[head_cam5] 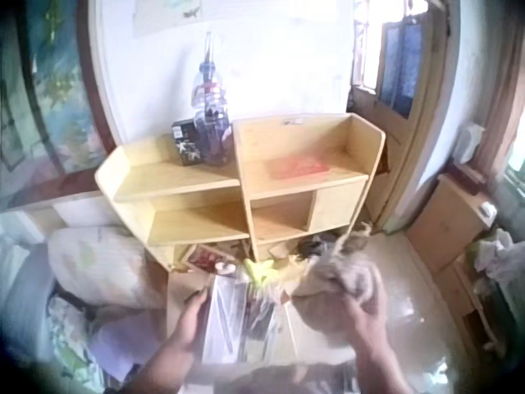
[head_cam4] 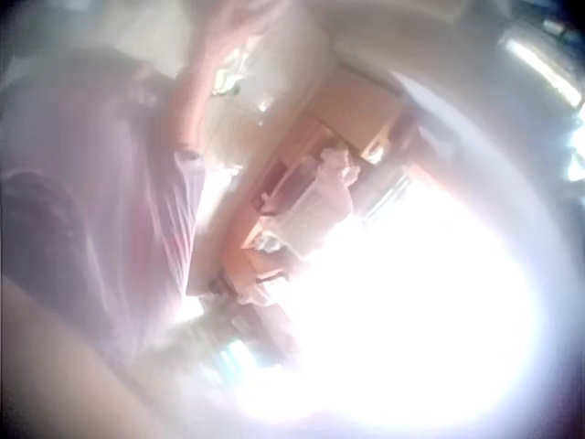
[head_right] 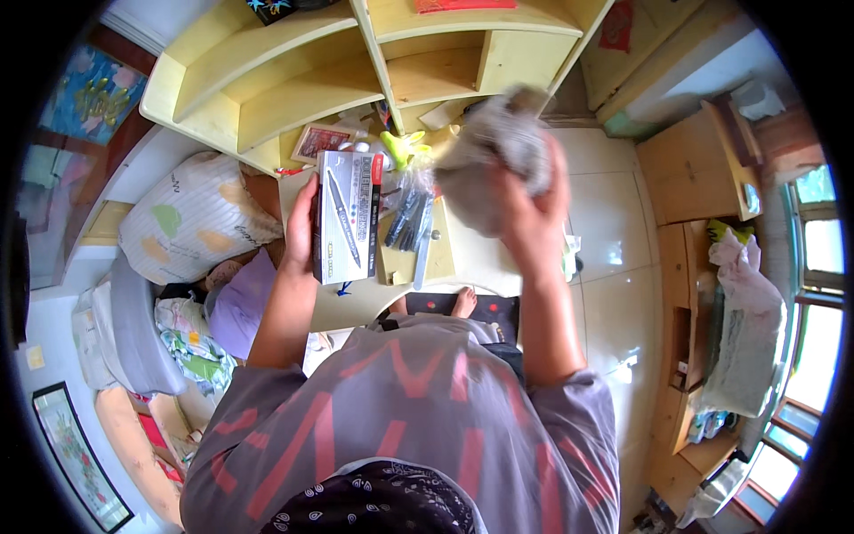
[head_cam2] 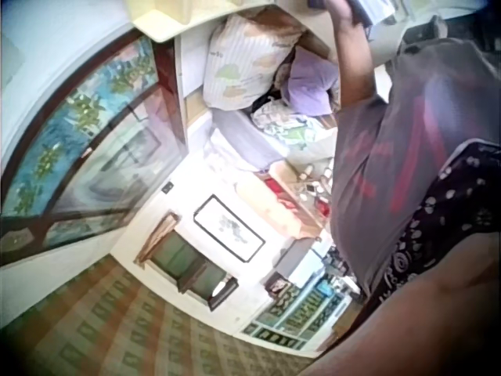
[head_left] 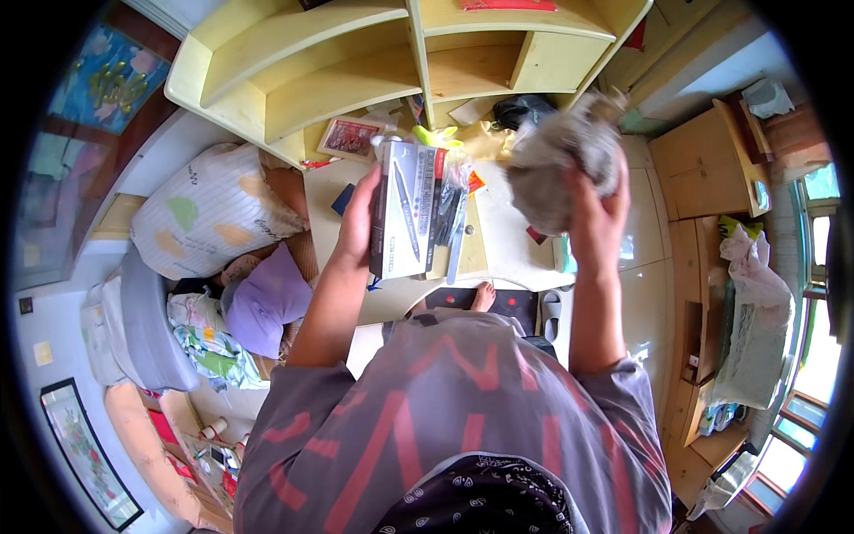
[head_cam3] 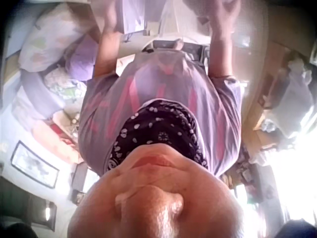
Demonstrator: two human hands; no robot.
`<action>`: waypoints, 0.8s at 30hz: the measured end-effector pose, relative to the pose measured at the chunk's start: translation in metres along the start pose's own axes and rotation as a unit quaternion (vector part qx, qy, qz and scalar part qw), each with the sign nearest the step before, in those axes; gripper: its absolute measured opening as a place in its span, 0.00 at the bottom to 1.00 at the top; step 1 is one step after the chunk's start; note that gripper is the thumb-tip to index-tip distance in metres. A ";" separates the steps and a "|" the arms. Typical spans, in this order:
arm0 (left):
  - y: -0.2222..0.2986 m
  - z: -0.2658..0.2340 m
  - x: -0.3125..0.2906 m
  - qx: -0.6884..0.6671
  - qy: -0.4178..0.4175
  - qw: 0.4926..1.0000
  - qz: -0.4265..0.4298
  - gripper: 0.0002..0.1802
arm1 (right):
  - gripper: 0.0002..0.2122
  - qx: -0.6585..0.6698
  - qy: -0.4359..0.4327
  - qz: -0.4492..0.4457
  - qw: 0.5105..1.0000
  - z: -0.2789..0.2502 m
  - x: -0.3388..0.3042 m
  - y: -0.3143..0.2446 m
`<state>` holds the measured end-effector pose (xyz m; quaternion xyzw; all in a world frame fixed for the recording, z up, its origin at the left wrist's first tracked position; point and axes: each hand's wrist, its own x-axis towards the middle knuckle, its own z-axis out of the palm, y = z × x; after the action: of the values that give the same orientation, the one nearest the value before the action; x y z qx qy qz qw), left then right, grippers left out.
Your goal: The person wipes a small box with a cloth, places several boxes and small objects on a shelf, and cleans a framed photograph before placing it on the shelf.
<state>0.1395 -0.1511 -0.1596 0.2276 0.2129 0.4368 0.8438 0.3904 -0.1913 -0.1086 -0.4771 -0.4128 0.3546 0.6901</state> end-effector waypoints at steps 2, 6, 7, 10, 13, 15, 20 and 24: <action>0.004 0.019 0.000 0.007 -0.052 0.999 0.015 0.29 | 0.17 -0.077 -0.099 -0.026 0.992 0.041 0.001 -0.018; 0.005 0.036 0.011 0.048 0.016 0.992 0.112 0.32 | 0.19 -0.223 -0.270 -0.172 0.921 0.080 -0.016 -0.003; 0.014 0.051 0.008 0.049 -0.003 0.991 0.123 0.32 | 0.19 -0.245 -0.313 -0.211 0.893 0.079 -0.028 -0.004; 0.033 0.053 0.002 0.041 -0.032 0.990 0.133 0.30 | 0.18 -0.223 -0.460 -0.121 0.851 0.069 -0.067 -0.005; 0.044 0.064 0.002 0.079 -0.031 0.982 0.167 0.31 | 0.16 -0.254 -0.488 -0.096 0.830 0.043 -0.079 0.019; 0.045 0.069 0.005 0.109 -0.024 0.976 0.189 0.32 | 0.13 -0.094 -0.402 0.110 0.904 0.020 -0.076 0.029; 0.037 0.051 -0.016 0.120 -0.040 0.986 0.107 0.38 | 0.14 0.079 -0.153 0.241 0.955 -0.003 -0.064 0.017; 0.027 0.041 -0.034 0.299 -0.060 0.932 0.197 0.39 | 0.27 0.205 -0.119 0.273 0.932 -0.012 -0.055 0.015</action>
<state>0.1268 -0.1739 -0.1054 0.5325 0.2328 0.4962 0.6450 0.3776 -0.2399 -0.1383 -0.3739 -0.2636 0.6604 0.5955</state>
